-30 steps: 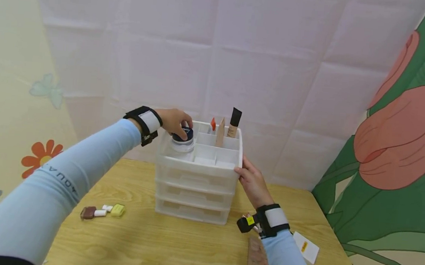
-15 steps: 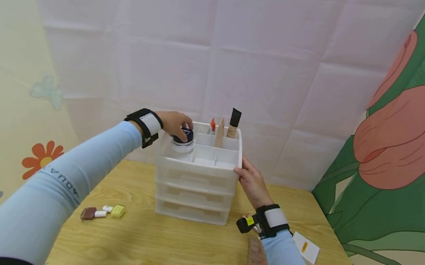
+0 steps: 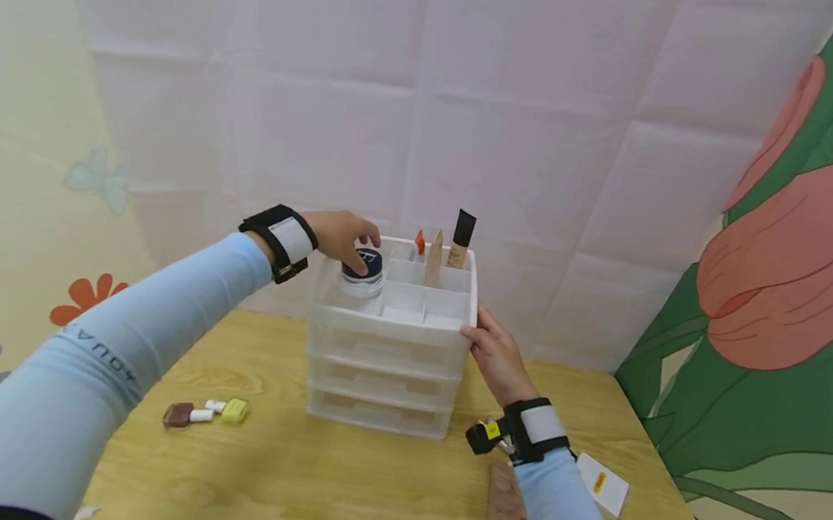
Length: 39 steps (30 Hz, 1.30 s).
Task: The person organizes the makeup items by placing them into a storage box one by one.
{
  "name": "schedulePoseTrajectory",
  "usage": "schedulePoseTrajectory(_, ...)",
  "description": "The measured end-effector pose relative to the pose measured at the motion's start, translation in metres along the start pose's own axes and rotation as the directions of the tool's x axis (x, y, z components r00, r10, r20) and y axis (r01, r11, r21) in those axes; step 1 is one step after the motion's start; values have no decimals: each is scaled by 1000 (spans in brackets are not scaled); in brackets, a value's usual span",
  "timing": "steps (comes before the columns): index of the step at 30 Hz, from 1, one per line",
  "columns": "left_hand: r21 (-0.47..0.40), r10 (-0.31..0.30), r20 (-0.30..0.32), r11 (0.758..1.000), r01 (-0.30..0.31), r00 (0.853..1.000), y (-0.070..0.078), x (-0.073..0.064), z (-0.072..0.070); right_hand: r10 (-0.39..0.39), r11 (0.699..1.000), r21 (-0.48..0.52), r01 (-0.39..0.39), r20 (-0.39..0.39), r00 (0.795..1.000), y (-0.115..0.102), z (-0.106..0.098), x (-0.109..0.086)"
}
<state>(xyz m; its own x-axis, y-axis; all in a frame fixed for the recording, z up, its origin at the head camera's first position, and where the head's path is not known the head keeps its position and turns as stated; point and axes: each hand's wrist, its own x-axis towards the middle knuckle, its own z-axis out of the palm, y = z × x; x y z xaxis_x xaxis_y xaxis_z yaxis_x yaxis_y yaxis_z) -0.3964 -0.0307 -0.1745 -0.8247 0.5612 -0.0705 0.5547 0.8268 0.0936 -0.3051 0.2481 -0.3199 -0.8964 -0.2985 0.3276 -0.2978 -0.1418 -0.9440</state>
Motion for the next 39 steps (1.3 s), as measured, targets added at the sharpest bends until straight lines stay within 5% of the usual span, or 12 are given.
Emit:
schedulePoseTrajectory(17,56,116,-73,992,-112,991,26,-42,-13,-9,1000,21,10,-14,1000,-4,-5,5)
schedulePoseTrajectory(24,83,260,-99,964,-252,961,41,-64,1,-2,1000,24,3,-15,1000,-5,-8,2)
schedulePoseTrajectory(31,166,298,-150,948,-273,943,53,-84,28,-6,1000,-3,5,-22,1000,-7,-11,-1)
schedulePoseTrajectory(35,283,351,-249,918,-279,903,57,-92,50,-6,1000,-8,6,-24,1000,-9,-13,-2)
schedulePoseTrajectory(39,402,446,-371,868,-291,815,61,-95,73,-6,1000,0,6,-25,1000,-11,-14,-5)
